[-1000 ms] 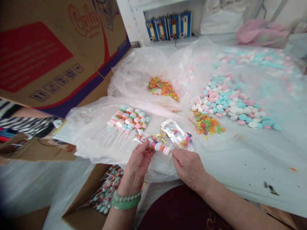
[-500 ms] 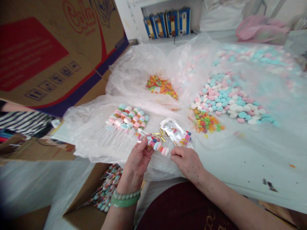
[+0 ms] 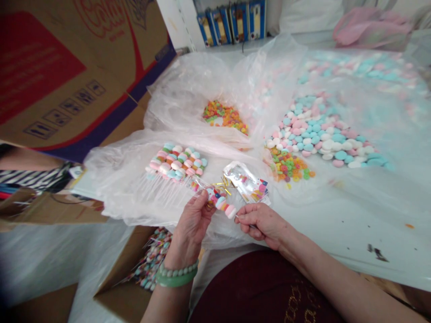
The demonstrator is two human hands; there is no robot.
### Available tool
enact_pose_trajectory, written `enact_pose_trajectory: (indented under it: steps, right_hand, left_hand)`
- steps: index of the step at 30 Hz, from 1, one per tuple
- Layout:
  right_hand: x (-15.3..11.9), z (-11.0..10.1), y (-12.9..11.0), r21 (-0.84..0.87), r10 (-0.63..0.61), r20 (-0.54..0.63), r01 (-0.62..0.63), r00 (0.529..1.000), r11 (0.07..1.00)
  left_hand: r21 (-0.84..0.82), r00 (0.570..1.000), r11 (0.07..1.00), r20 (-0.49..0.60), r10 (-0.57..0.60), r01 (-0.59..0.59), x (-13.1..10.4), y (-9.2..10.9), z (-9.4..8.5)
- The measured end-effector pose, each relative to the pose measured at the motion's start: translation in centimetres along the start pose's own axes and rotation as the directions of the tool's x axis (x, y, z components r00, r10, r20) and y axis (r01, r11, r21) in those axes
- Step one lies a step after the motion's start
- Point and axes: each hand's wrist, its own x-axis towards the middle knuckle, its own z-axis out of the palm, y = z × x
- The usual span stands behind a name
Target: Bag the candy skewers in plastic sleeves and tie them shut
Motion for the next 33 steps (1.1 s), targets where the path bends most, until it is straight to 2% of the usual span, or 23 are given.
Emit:
enact_pose_trajectory:
  steps: [2,5,8,11,16,20,22,24,26,27,28,30,31,32,33]
  right_hand:
    - [0.0,0.0,-0.1,0.063,0.024,0.050,-0.027,0.998,0.998]
    - [0.0,-0.1,-0.2,0.130,0.069,0.141,-0.088,0.988,0.988]
    - [-0.1,-0.1,-0.1,0.093,0.051,0.132,-0.064,0.990,0.994]
    - [0.0,-0.2,0.1,0.073,0.045,0.134,-0.056,0.990,0.996]
    - [0.2,-0.6,0.1,0.143,0.127,0.252,-0.167,0.959,0.976]
    - [0.2,-0.7,0.0,0.114,0.125,0.259,-0.159,0.958,0.981]
    - [0.1,-0.5,0.1,0.053,0.110,0.221,-0.125,0.969,0.991]
    - [0.1,-0.2,0.3,-0.046,0.060,0.114,-0.055,0.992,0.997]
    - [-0.1,0.2,0.4,-0.221,-0.090,-0.043,0.079,0.995,0.972]
    - [-0.2,0.4,0.4,-0.342,-0.212,-0.108,0.164,0.971,0.925]
    - [-0.3,0.6,0.3,-0.466,-0.344,-0.144,0.243,0.928,0.851]
    - [-0.4,0.9,0.2,-0.635,-0.539,-0.141,0.342,0.830,0.693]
    - [-0.4,1.0,0.2,-0.647,-0.563,-0.133,0.359,0.816,0.673]
    - [-0.3,1.1,0.1,-0.599,-0.530,-0.137,0.356,0.837,0.717]
    - [-0.2,1.1,0.1,-0.494,-0.446,-0.139,0.329,0.884,0.805]
  left_hand:
    - [0.003,1.000,1.000,-0.008,0.006,-0.006,0.0,-0.1,0.0]
    - [-0.040,0.997,0.998,-0.066,-0.046,0.043,0.0,-0.2,0.0]
    - [-0.108,0.992,0.993,-0.108,-0.066,0.054,0.0,-0.3,0.1]
    - [-0.148,0.999,0.989,-0.052,-0.004,-0.004,0.0,-0.4,0.2]
    - [-0.187,0.998,0.982,0.057,0.010,0.000,-0.1,-0.7,0.3]
    - [-0.094,0.993,0.996,0.115,0.021,-0.010,-0.2,-0.9,0.4]
    - [-0.027,0.993,0.999,0.119,0.024,-0.020,-0.3,-1.0,0.5]
    - [0.022,0.995,0.999,0.101,0.028,-0.030,-0.2,-1.0,0.5]
    - [0.046,0.997,0.998,0.063,0.035,-0.038,-0.1,-1.1,0.5]
    - [0.048,0.999,0.998,0.039,0.038,-0.040,-0.1,-1.1,0.5]
    - [0.045,0.999,0.998,0.016,0.039,-0.039,0.0,-1.2,0.5]
    - [0.032,0.999,0.999,-0.016,0.034,-0.034,0.0,-1.2,0.6]
    - [0.030,0.999,0.999,-0.022,0.033,-0.032,0.0,-1.3,0.6]
    - [0.031,0.999,0.999,-0.020,0.033,-0.032,-0.1,-1.3,0.7]
    - [0.032,0.999,0.999,-0.012,0.030,-0.029,-0.1,-1.3,0.8]
